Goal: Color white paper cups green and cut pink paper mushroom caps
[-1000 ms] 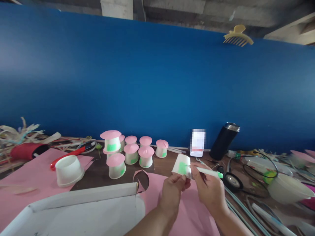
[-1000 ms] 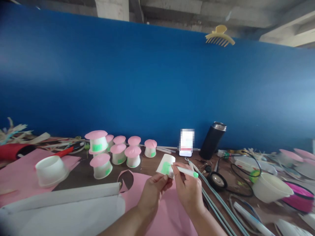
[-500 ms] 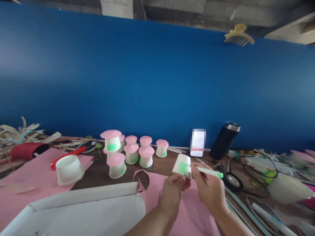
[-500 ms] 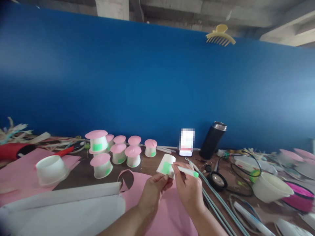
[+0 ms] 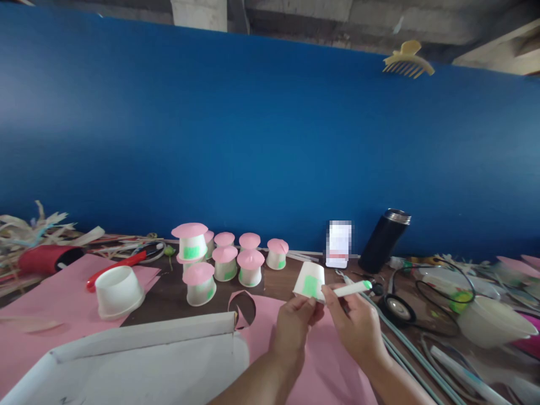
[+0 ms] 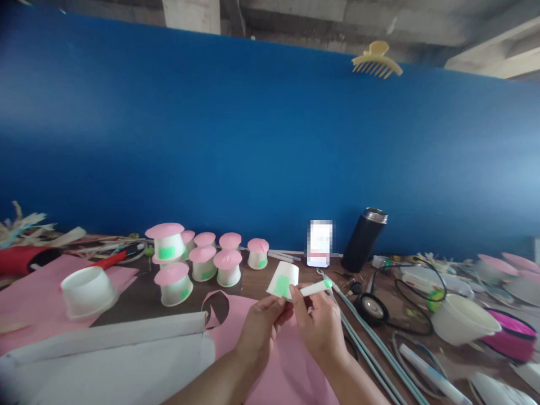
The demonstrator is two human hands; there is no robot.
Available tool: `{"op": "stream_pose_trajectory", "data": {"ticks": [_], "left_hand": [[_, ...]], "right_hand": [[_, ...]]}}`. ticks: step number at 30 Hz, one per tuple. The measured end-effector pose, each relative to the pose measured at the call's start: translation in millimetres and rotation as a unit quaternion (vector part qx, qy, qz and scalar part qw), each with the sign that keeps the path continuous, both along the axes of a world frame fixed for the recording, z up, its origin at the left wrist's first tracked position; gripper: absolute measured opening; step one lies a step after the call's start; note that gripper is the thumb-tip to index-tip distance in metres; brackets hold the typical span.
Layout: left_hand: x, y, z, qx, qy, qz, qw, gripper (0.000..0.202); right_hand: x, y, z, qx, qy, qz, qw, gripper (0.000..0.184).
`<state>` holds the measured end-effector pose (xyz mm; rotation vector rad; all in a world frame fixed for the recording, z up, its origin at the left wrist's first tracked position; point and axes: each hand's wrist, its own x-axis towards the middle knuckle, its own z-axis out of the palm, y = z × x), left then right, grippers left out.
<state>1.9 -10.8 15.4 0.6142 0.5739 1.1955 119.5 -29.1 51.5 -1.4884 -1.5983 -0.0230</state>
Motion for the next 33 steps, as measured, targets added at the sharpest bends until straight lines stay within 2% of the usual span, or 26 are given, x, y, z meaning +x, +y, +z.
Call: {"op": "stream_pose_trajectory", "data": {"ticks": [26,33], "left_hand": [[1.1,-0.7,2.9,-0.018,-0.057,-0.007,0.998,0.025],[-0.7,-3.2,5.3,-0.034,-0.059,0.000,0.998,0.023]], "right_hand": [[0.3,-3.4,0.5,0.027,-0.007,0.022,0.999,0.030],[4.0,-4.4,0.2,0.079,0.023,0.000,0.997,0.024]]}}
